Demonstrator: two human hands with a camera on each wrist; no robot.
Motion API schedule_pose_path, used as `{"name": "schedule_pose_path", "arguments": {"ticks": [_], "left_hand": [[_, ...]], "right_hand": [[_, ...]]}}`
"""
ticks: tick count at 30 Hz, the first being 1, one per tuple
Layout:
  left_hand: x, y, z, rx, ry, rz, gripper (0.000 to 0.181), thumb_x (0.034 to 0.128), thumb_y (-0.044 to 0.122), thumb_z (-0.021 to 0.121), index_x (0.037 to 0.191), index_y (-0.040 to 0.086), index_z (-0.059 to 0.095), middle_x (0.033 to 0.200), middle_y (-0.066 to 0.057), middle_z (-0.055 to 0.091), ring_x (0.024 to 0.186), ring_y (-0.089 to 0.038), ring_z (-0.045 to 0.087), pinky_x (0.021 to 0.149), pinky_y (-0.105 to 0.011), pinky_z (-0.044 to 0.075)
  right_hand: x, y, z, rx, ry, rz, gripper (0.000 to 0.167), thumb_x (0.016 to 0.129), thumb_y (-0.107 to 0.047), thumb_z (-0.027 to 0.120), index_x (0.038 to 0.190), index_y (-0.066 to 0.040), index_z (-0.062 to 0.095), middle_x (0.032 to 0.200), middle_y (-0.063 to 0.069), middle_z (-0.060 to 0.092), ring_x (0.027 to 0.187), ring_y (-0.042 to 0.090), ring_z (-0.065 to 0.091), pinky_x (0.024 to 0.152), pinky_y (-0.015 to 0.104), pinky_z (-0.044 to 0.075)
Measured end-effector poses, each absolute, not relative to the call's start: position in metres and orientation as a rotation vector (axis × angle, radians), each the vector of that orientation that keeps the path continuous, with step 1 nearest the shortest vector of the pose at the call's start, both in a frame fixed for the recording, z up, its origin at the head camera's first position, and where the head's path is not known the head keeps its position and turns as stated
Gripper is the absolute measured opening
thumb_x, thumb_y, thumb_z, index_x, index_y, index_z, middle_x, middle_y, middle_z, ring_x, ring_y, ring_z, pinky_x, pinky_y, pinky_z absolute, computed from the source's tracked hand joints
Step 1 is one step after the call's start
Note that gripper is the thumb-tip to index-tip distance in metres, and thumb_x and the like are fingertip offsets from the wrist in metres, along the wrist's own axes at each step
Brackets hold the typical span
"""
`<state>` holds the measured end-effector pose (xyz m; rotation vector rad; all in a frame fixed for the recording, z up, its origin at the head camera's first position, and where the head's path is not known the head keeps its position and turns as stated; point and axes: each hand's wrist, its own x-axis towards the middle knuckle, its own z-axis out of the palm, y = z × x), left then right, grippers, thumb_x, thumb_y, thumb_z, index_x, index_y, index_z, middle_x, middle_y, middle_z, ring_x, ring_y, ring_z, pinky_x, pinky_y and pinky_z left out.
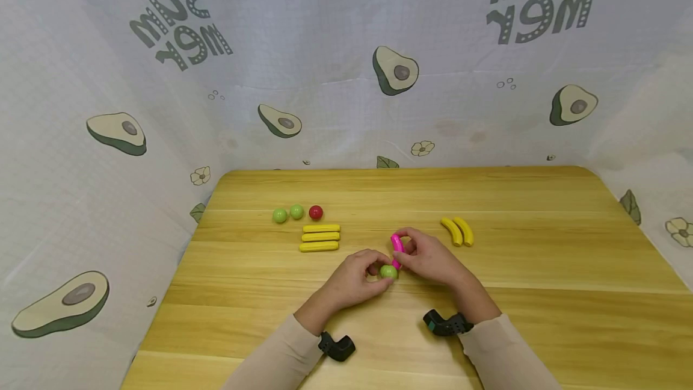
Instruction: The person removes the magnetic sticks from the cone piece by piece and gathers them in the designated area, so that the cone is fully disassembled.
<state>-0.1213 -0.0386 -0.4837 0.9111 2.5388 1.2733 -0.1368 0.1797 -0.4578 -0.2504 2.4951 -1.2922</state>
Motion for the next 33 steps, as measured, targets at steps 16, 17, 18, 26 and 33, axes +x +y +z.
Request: {"name": "schedule_pose_path", "arguments": {"ticks": [16,17,18,26,33], "left_hand": [[-0.121,-0.041,-0.487,0.961,2.554,1.238,0.023,0.0880,0.022,0.079,0.108,0.016,0.068,0.098,0.002,0.064,0.084,-0.006,0.054,0.076,-0.016,0.046],[-0.121,-0.040,-0.488,0.960,2.558,1.235,0.023,0.0884,0.022,0.079,0.108,0.016,0.068,0.098,0.002,0.064,0.084,-0.006,0.054,0.076,-0.016,0.046],[-0.121,-0.040,-0.488,0.959,2.562,1.232,0.024,0.0888,0.023,0.079,0.109,0.016,0.068,0.099,0.002,0.064,0.084,-0.006,0.054,0.076,-0.016,0.046],[-0.122,-0.039,-0.490,0.903,2.571,1.235,0.023,0.0920,0.028,0.077,0.111,0.017,0.068,0.096,0.005,0.065,0.083,-0.003,0.055,0.077,-0.016,0.048],[-0.120,-0.040,-0.489,0.912,2.562,1.221,0.026,0.0918,0.033,0.077,0.111,0.017,0.069,0.097,0.005,0.067,0.084,-0.002,0.055,0.078,-0.016,0.048]], "right_hand": [[-0.137,0.183,-0.461,-0.209,2.612,-1.193,0.046,0.096,-0.020,0.070,0.138,-0.009,0.056,0.085,0.003,0.066,0.068,0.015,0.059,0.060,0.026,0.047],[-0.138,0.184,-0.461,-0.211,2.619,-1.199,0.046,0.096,-0.021,0.070,0.138,-0.009,0.055,0.085,0.003,0.067,0.069,0.015,0.060,0.061,0.026,0.048],[-0.138,0.185,-0.460,-0.204,2.623,-1.213,0.046,0.096,-0.022,0.070,0.138,-0.009,0.055,0.086,0.003,0.067,0.069,0.014,0.061,0.062,0.027,0.049],[-0.141,0.210,-0.448,-0.095,2.789,-1.221,0.045,0.098,-0.026,0.070,0.136,-0.006,0.056,0.099,0.011,0.070,0.079,0.019,0.065,0.068,0.030,0.050],[-0.140,0.244,-0.439,0.092,2.900,-1.166,0.050,0.101,-0.035,0.064,0.140,-0.005,0.056,0.112,0.019,0.068,0.093,0.029,0.065,0.064,0.029,0.049]]}}
